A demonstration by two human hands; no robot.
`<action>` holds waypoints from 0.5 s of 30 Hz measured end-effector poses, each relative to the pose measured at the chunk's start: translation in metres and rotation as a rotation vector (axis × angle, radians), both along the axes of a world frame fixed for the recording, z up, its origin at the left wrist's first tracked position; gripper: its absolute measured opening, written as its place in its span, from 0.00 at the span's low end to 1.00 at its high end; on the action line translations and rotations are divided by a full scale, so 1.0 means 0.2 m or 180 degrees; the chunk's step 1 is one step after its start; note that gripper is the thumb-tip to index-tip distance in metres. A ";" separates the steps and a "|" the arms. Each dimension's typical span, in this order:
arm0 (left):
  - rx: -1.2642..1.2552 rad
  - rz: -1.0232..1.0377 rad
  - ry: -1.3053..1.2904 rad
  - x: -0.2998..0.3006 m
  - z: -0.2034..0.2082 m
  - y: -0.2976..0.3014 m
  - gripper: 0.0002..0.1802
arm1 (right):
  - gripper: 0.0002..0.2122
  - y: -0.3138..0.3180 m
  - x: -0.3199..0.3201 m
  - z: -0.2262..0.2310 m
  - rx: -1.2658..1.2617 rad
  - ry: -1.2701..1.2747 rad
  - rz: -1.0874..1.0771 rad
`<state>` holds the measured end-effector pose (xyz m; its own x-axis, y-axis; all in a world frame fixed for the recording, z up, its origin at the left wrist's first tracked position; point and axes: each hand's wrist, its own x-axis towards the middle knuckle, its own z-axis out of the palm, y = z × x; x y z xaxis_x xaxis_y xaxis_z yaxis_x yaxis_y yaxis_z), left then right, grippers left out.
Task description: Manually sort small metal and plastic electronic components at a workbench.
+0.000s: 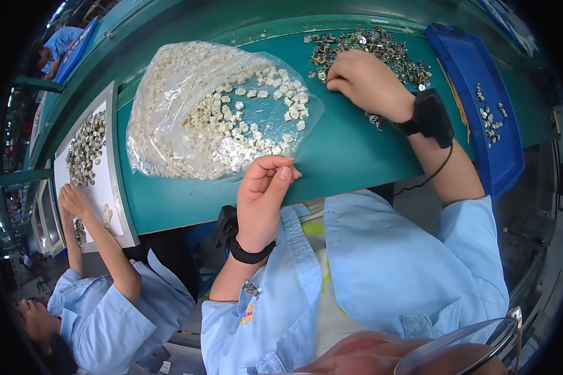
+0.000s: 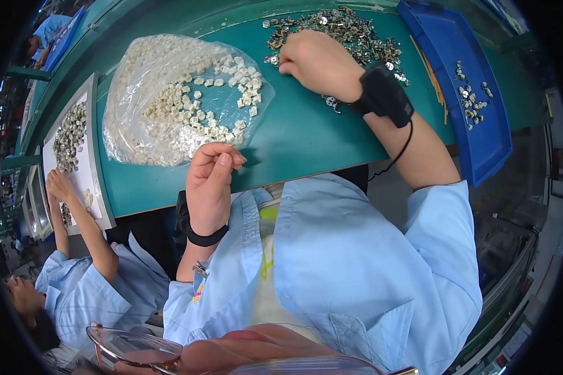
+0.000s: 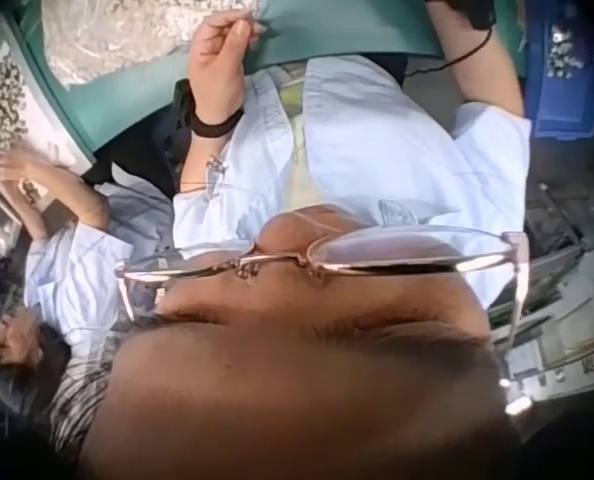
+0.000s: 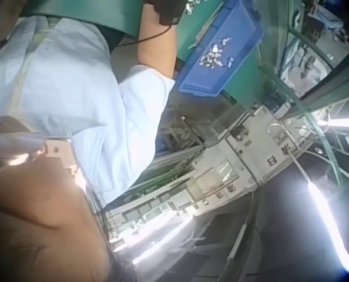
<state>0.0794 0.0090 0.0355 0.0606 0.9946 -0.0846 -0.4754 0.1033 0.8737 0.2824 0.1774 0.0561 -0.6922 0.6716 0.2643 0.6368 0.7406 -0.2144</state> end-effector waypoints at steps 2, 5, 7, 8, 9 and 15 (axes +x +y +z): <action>0.0037 0.0024 0.0017 -0.05 -0.01 0.00 0.08 | 0.06 -0.02 -0.04 0.02 -0.0444 0.0373 -0.0182; 0.0114 0.0012 0.0053 -0.08 -0.01 0.01 0.08 | 0.05 -0.06 -0.06 0.05 -0.1330 0.1116 -0.0614; 0.0058 -0.0018 0.0096 -0.07 -0.01 0.02 0.07 | 0.04 -0.07 -0.05 0.04 -0.1531 0.1377 -0.0558; 0.0029 -0.0032 0.0117 -0.07 -0.01 0.02 0.07 | 0.04 -0.07 -0.04 0.04 -0.1632 0.1506 -0.0530; 0.0029 -0.0034 0.0113 -0.06 -0.01 0.03 0.07 | 0.04 -0.07 -0.03 0.03 -0.1632 0.1503 -0.0534; 0.0162 0.0040 0.0378 -0.04 0.00 0.04 0.08 | 0.04 -0.20 -0.05 0.09 -0.2745 0.2278 -0.0305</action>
